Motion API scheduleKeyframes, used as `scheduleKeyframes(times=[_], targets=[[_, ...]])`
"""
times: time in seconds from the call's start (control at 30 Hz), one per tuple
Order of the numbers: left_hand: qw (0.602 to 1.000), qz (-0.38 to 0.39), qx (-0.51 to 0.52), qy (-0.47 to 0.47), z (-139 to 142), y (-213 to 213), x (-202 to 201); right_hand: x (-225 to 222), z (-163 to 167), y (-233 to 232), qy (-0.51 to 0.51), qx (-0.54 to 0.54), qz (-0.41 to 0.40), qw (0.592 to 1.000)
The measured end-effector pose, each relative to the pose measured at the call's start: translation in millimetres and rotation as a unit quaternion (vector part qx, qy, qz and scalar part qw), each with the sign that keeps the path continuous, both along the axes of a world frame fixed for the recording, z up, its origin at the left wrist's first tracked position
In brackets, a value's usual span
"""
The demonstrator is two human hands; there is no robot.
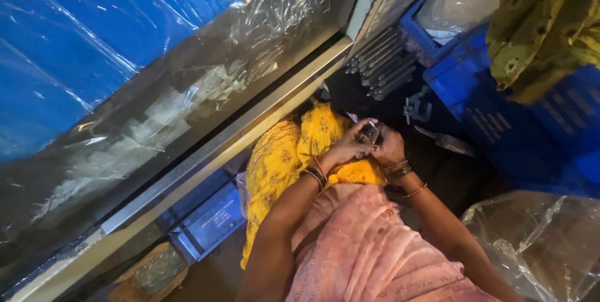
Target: The person wipes a blue plastic sheet on a machine with a yellow cloth, then opens the machine door to adjust internal components. They handle small metal parts and place them into a blue crate, repeating the wiping and adjustment cycle.
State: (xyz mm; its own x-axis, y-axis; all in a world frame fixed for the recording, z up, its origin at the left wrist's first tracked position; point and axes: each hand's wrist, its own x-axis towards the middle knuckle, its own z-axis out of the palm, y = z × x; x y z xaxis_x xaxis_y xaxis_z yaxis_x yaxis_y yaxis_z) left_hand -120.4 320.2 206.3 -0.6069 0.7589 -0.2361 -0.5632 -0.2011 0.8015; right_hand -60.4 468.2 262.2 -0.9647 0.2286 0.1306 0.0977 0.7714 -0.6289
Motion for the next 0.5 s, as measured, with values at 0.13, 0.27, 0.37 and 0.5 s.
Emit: scheduleKeyframes(times=[0.13,0.27,0.37,0.5], targets=[[0.994,0.053,0.091,0.032,-19,9,4,-3,-3,-5,-0.044,0.007,-0.020,0.999],[0.994,0.038,-0.039,0.090,-19,5,5,-5,0,-11,-0.011,0.023,0.004,1.000],[0.997,0.042,0.012,0.057,-12,1,2,-3,3,-7,-0.021,-0.021,0.022,0.999],[0.972,0.061,0.087,-0.211,-6,2,-4,5,3,13,-0.042,-0.132,0.109,0.984]])
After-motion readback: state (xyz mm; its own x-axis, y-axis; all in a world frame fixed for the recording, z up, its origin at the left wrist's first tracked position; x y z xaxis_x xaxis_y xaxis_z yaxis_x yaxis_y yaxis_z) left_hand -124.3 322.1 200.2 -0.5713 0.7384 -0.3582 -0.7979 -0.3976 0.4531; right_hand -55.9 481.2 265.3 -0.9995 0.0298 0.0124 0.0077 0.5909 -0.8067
